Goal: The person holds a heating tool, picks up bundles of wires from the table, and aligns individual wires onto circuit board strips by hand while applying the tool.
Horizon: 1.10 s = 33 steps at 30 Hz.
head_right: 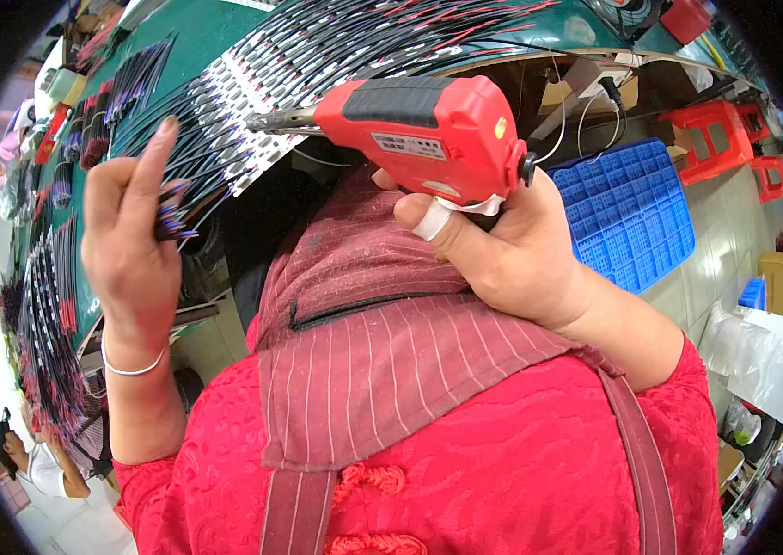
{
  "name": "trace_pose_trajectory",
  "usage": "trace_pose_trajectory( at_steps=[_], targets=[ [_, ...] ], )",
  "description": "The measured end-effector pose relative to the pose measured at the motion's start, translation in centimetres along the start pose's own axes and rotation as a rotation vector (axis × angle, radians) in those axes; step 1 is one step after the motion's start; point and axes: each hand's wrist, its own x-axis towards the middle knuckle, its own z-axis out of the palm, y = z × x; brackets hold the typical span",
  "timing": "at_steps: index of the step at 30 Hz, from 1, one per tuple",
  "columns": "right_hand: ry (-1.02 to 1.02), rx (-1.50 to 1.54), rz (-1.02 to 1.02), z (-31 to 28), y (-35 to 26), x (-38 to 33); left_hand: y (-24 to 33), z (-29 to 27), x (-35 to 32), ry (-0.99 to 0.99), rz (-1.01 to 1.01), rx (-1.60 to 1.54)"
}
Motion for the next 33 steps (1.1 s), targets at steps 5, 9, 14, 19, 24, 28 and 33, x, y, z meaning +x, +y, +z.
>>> trace_pose_trajectory(
  at_steps=[5, 9, 14, 19, 24, 28, 33],
  targets=[
    [0.031, 0.100, 0.062, -0.1, -0.2, -0.2, 0.9, 2.5, -0.1, 0.001, 0.034, 0.043],
    [0.043, 0.118, 0.063, -0.2, -0.5, -0.1, 0.5, 3.0, -0.4, 0.011, 0.023, 0.043],
    [0.030, 0.098, 0.144, -0.5, -1.2, -0.4, 0.3, 2.6, -0.7, -0.016, 0.035, 0.051],
    [0.010, 0.105, 0.082, -0.5, -0.9, -0.6, 0.1, 3.2, -0.6, 0.070, 0.083, -0.034],
    [-0.016, 0.062, 0.071, -0.7, -1.2, -1.0, 0.1, 3.4, -0.4, 0.102, 0.139, -0.012],
    [-0.018, 0.033, 0.130, -0.7, -1.8, -1.1, 0.5, 3.6, -0.3, 0.135, 0.137, -0.006],
    [-0.032, 0.002, 0.074, -0.6, -1.4, -1.1, 0.6, 3.9, -0.5, 0.073, 0.149, 0.016]
  ],
)
